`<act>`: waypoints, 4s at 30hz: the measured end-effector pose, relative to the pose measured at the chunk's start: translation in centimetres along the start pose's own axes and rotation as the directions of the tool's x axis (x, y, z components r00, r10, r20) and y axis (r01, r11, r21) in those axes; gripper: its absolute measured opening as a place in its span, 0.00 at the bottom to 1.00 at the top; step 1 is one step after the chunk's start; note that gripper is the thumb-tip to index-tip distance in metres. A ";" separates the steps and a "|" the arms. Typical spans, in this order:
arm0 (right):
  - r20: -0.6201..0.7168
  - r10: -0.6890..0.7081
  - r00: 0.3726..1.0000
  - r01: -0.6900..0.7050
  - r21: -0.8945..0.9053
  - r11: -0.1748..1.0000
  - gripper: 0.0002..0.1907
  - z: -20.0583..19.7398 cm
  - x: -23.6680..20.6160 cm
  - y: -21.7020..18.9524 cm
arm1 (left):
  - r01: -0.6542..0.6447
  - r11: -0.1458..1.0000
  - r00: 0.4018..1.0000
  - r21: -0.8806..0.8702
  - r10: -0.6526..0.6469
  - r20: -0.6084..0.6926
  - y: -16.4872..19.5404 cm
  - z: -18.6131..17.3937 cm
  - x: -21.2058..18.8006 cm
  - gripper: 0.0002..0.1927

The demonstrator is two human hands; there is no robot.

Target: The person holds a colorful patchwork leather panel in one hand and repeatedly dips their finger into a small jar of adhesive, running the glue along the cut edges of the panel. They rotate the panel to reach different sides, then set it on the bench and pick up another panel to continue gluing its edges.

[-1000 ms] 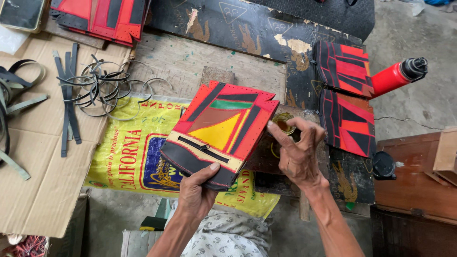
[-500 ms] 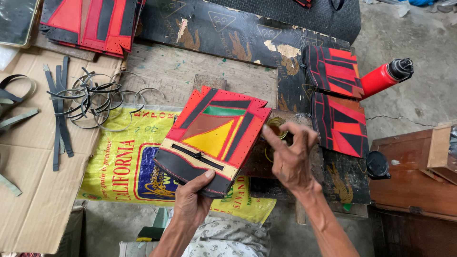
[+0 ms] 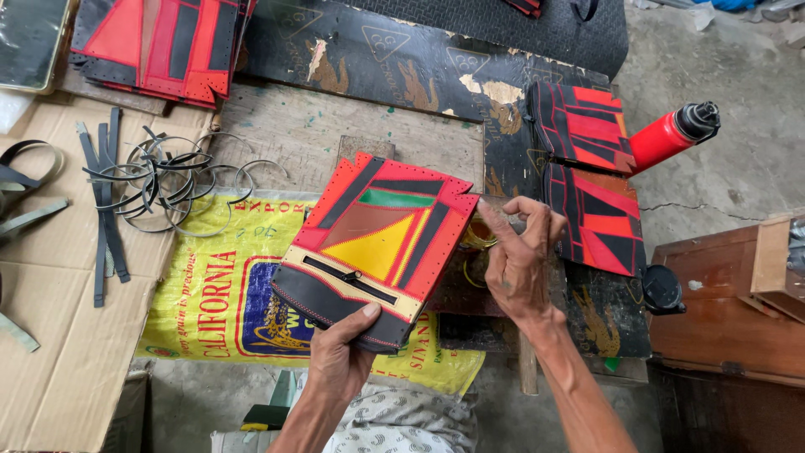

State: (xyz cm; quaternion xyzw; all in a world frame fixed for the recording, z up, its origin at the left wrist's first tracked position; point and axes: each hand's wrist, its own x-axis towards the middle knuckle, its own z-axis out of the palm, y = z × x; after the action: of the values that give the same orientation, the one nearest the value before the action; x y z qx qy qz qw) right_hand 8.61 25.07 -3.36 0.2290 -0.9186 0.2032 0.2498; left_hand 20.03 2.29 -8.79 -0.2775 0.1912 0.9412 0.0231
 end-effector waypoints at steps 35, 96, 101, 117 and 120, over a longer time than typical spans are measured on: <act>0.461 0.197 0.865 -0.465 0.590 0.660 0.45 -1.6 -6.2 -10.3 | -0.192 0.981 0.980 0.023 0.190 0.053 -0.2 0.7 2.3 0.22; 0.324 0.139 0.936 -0.329 0.663 0.672 0.39 -2.7 -0.5 -1.9 | -0.077 0.980 0.988 0.181 0.051 0.146 0.9 -4.1 -1.4 0.24; 0.303 0.120 0.945 -0.282 0.576 0.767 0.37 -3.1 -0.6 -1.9 | -0.071 0.977 0.992 0.201 0.048 0.117 1.0 -4.0 -1.3 0.25; 0.166 0.081 0.983 -0.147 0.440 0.886 0.27 -3.7 -0.5 -2.5 | -0.077 0.977 0.989 0.201 0.050 0.136 1.1 -3.5 -1.4 0.26; 0.162 0.061 0.985 -0.125 0.425 0.896 0.29 -3.8 -0.5 -2.7 | -0.086 0.977 0.989 0.194 0.061 0.133 1.1 -3.5 -1.4 0.26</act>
State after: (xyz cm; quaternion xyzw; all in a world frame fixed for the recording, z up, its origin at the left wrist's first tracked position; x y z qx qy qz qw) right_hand 11.80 24.93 0.06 0.2486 -0.8758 0.3973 0.1156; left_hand 22.88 0.06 -10.33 -0.2066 0.2927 0.9332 0.0277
